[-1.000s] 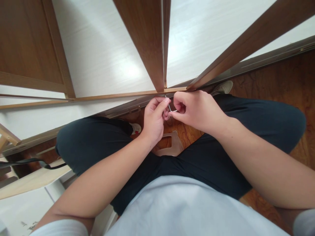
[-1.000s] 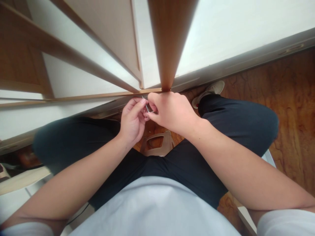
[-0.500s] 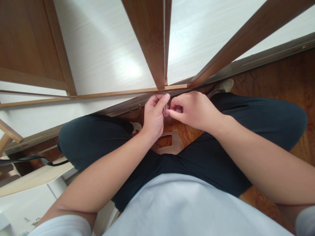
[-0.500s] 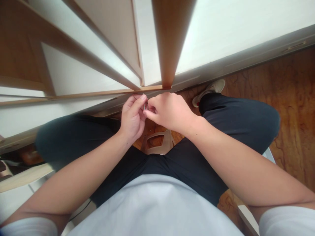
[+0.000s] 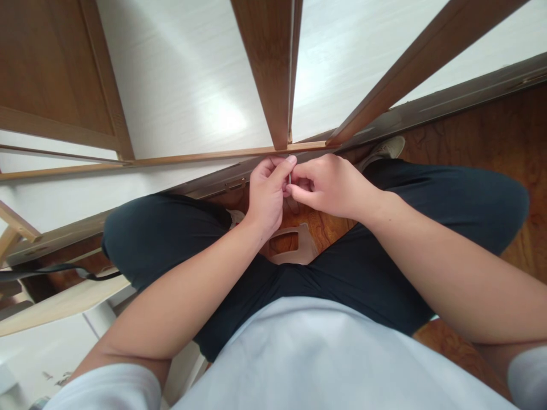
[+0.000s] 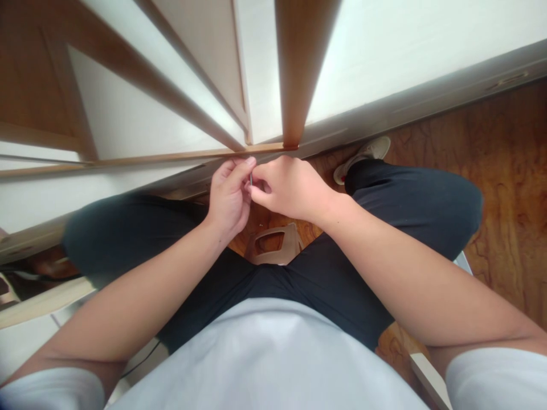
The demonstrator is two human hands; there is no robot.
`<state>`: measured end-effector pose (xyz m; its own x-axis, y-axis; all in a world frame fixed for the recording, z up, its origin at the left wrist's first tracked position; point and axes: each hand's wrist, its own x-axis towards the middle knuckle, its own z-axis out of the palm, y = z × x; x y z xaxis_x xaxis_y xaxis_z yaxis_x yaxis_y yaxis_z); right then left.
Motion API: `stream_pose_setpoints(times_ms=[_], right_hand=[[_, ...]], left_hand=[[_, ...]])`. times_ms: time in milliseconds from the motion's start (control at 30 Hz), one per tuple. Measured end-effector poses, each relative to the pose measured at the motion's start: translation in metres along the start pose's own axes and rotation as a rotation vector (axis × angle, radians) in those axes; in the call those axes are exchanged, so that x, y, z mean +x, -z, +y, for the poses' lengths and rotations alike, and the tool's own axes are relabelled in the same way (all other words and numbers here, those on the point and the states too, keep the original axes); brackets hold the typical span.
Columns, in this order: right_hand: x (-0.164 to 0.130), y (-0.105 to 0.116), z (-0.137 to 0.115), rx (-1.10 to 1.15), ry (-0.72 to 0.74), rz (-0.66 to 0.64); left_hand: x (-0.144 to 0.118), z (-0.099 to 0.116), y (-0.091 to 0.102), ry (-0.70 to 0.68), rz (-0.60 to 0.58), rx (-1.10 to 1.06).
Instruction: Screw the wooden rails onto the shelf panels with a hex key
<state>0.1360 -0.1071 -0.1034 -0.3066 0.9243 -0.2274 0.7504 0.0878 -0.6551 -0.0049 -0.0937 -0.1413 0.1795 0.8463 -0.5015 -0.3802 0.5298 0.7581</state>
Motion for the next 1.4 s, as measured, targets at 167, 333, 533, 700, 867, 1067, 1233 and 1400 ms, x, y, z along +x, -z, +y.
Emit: stream_pose_setpoints(times_ms=[167,333,533,700,867,1067,1233,1400], right_hand=[[-0.0005,0.0017,0.0006,0.026,-0.022,-0.007],[-0.0014,0.0027,0.0013,0.02,-0.059,-0.011],[-0.0013,0.004,0.0025,0.0,-0.096,-0.008],[-0.0019,0.0057,0.001,-0.021,-0.114,0.006],[-0.0039,0.0059,-0.0004,-0.067,-0.123,0.047],[-0.0055,0.0055,0.0005,-0.126,-0.138,0.094],[-0.0059,0.0046,0.0029,-0.131,-0.107,0.051],[-0.0061,0.0039,0.0031,-0.121,-0.088,0.044]], left_hand=[[-0.0017,0.0,-0.0006,-0.008,-0.01,0.016],[-0.0031,-0.0012,-0.0004,-0.012,-0.012,0.024],[-0.0043,-0.001,-0.0017,0.014,0.014,0.029],[-0.0026,-0.002,-0.0018,0.014,0.016,0.033],[0.0002,-0.0034,0.0003,0.003,-0.008,0.017],[0.0013,-0.0036,0.0015,0.005,-0.026,0.017],[0.0014,-0.0023,-0.0003,0.017,0.005,0.024],[0.0015,-0.0014,-0.0009,0.037,0.025,0.0]])
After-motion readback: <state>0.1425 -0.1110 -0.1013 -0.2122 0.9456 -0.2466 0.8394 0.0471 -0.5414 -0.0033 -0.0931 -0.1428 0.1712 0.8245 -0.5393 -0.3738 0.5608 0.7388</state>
